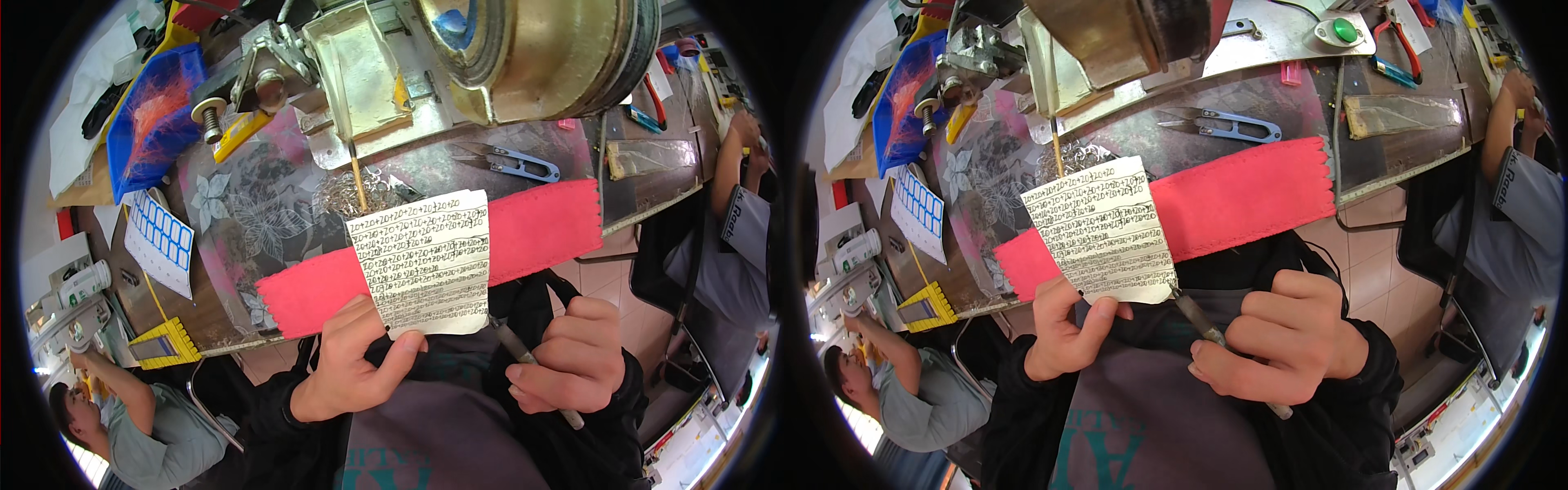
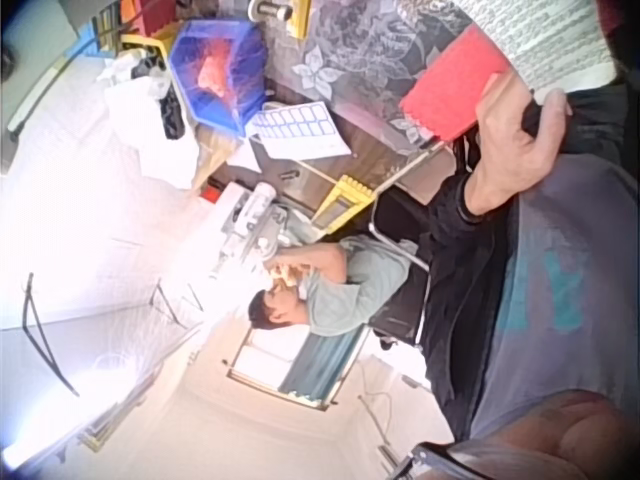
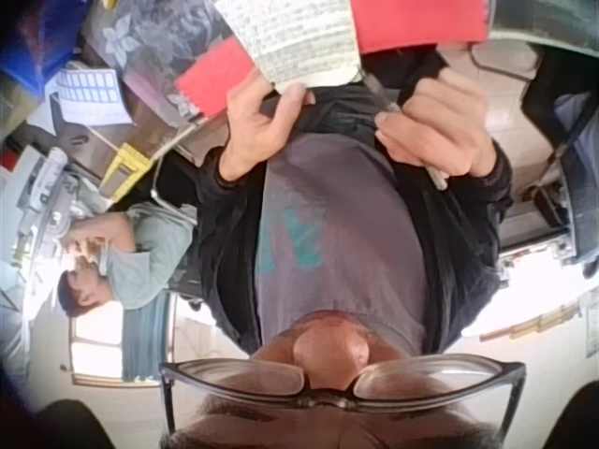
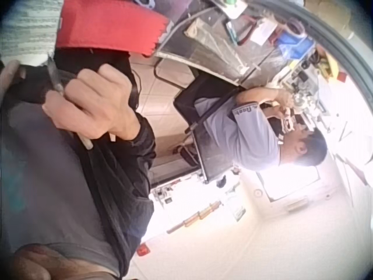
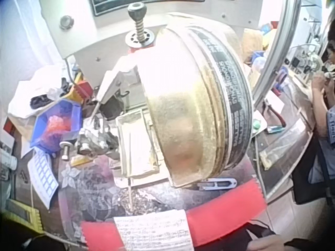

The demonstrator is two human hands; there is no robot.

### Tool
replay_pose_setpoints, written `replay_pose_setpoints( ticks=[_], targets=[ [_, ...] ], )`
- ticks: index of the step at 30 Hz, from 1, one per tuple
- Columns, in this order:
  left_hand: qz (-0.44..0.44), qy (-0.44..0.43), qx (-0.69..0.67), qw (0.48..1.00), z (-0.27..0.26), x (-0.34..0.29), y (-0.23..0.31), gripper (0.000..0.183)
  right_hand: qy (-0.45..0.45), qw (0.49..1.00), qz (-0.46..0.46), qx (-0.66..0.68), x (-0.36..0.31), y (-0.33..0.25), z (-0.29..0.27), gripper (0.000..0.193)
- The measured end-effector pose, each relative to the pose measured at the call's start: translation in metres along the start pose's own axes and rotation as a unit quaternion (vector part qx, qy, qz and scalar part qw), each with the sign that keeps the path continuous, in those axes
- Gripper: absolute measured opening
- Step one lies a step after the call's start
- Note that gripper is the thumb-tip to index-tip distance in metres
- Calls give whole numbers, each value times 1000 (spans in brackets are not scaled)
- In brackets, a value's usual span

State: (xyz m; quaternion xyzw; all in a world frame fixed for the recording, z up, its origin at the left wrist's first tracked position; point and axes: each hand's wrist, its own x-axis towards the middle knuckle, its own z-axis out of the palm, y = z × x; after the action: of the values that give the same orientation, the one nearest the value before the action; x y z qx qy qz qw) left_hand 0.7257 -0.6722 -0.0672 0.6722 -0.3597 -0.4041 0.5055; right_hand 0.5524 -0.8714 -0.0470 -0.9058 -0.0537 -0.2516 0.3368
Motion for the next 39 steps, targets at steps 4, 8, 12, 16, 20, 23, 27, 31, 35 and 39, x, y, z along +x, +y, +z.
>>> replay_pose_setpoints(
  ticks=[4, 8, 12, 16, 20, 23, 27, 31, 35, 39],
  targets=[
    [12, 3, 6, 1000, 1, 1, 0, 8, 19, 999, -12, 24, 2, -2, 3, 22],
    [29, -2, 23, 999, 3, 3, -2, 9, -9, 999, -27, 44, 10, -9, 10, 21],
    [31, -2, 37, 999, 2, 3, 0, 11, -23, 999, -41, 23, 22, -12, 23, 19],
    [44, -2, 43, 998, 3, 3, -5, 16, -21, 999, -35, 13, 25, -13, 31, 17],
    [28, 7, 21, 999, 5, 0, -9, 17, -33, 999, -33, 11, 25, -10, 32, 15],
    [42, 1, 33, 999, 4, 0, -10, 17, -35, 999, -33, 4, 26, -10, 33, 15],
    [36, -2, 25, 999, 3, 0, -10, 17, -35, 999, -31, 6, 27, -10, 34, 15],
    [42, 2, 29, 999, 4, 2, -8, 19, -35, 999, -36, 12, 27, -10, 34, 15],
    [44, -2, 29, 999, 3, 2, -8, 22, -31, 999, -35, 7, 27, -9, 34, 16],
    [50, -9, 35, 998, 3, 2, -9, 23, -30, 999, -34, 11, 26, -9, 35, 16]
  ],
)
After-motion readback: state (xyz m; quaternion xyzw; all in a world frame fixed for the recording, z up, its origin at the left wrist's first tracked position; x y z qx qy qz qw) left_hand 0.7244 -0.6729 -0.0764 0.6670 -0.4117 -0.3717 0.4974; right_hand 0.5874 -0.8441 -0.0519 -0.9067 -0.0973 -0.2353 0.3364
